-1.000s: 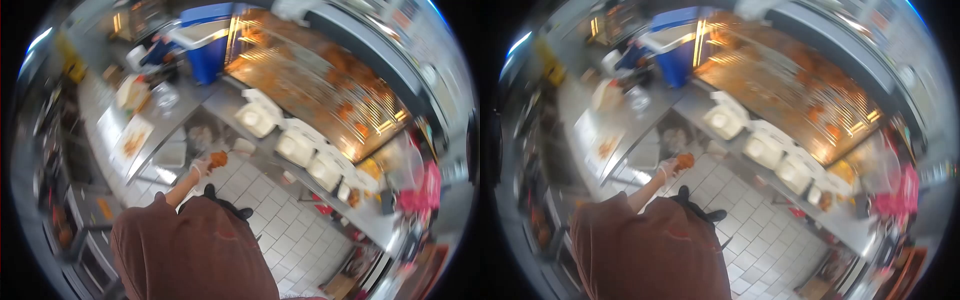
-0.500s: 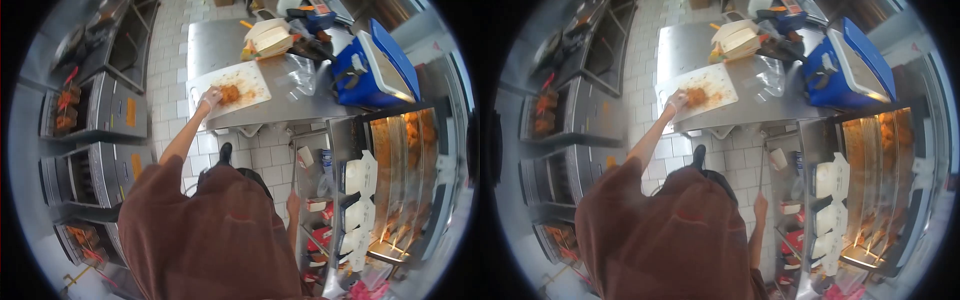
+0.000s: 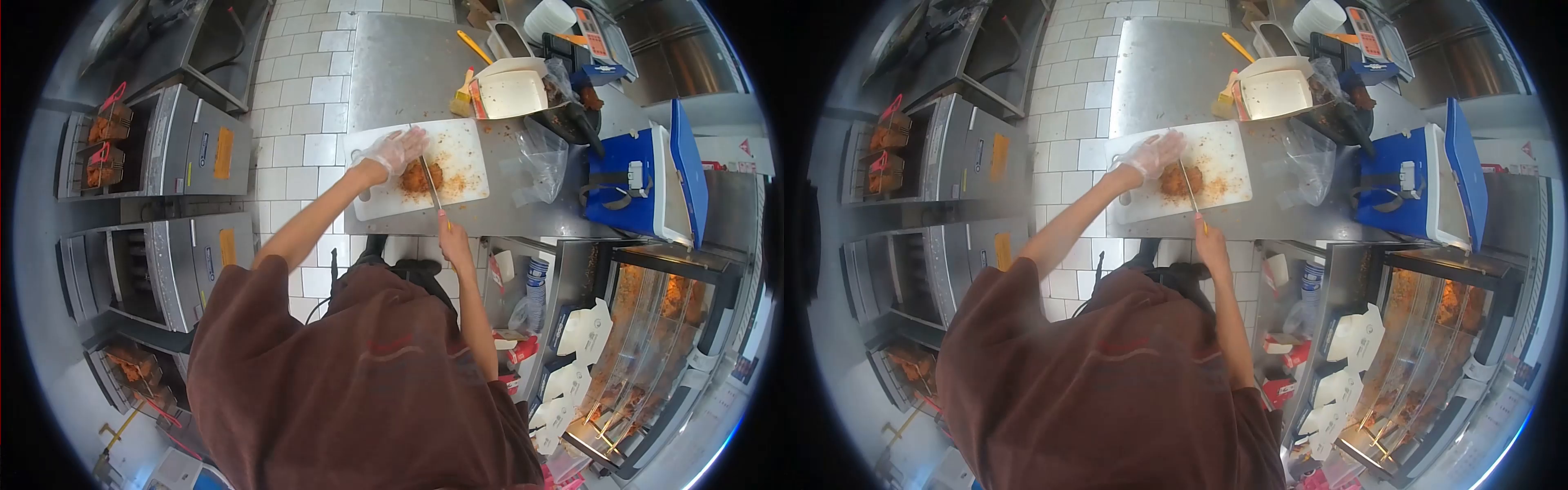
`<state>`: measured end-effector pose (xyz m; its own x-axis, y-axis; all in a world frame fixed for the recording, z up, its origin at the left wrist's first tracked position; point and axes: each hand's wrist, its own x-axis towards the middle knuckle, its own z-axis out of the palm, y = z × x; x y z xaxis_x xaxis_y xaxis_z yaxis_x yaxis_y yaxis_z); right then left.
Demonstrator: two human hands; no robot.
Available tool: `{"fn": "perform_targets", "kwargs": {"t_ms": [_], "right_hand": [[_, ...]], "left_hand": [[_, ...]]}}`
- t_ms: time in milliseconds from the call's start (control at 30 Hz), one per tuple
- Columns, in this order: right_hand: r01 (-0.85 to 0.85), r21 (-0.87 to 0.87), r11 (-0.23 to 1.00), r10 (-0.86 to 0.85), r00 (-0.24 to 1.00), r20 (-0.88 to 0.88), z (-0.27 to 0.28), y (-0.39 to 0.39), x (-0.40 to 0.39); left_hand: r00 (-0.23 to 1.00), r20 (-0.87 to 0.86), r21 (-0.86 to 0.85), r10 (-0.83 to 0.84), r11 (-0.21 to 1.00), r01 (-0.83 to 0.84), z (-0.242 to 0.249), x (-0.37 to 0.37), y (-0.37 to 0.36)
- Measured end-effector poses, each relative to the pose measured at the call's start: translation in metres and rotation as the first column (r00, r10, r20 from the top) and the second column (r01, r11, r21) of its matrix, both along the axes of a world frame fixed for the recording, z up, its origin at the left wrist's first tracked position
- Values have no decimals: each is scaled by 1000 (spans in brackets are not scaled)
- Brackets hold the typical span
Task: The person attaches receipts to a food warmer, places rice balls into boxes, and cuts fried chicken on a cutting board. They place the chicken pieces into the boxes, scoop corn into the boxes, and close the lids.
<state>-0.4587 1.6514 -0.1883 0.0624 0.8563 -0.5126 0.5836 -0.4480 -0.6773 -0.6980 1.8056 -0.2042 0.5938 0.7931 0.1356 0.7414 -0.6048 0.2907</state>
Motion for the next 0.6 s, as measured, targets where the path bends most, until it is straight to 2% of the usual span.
{"fn": "perform_targets", "kwargs": {"t_ms": [33,67,133,233,367,433,467,533,600], "right_hand": [[-135,228,964,93,978,185,-15,-1,3],[-135,221,966,94,978,186,-7,1,2],[-30,-44,999,34,995,90,26,3,-7],[-58,-26,998,61,986,152,34,4,-14],[21,-70,997,-6,977,212,-2,-1,-24],[-24,-64,998,35,985,166,-18,-2,-19],[-17,-59,998,26,987,157,-15,0,-19],[-38,18,999,36,994,105,-5,3,-14],[-43,12,999,42,995,89,34,14,-9]], "left_hand": [[952,-270,-38,-143,990,138,-1,1,5],[952,-268,-44,-146,989,139,-1,-1,9],[918,-313,-215,-244,959,182,2,-6,16],[912,-280,-291,-302,931,219,8,-9,18],[882,-324,-312,-342,919,242,-11,-10,21],[879,-365,-210,-308,947,244,-6,-10,17],[872,-376,-207,-313,946,250,-5,-13,19],[906,-271,-257,-326,931,258,-3,-15,23],[920,-276,-243,-277,947,212,23,-9,25]]}}
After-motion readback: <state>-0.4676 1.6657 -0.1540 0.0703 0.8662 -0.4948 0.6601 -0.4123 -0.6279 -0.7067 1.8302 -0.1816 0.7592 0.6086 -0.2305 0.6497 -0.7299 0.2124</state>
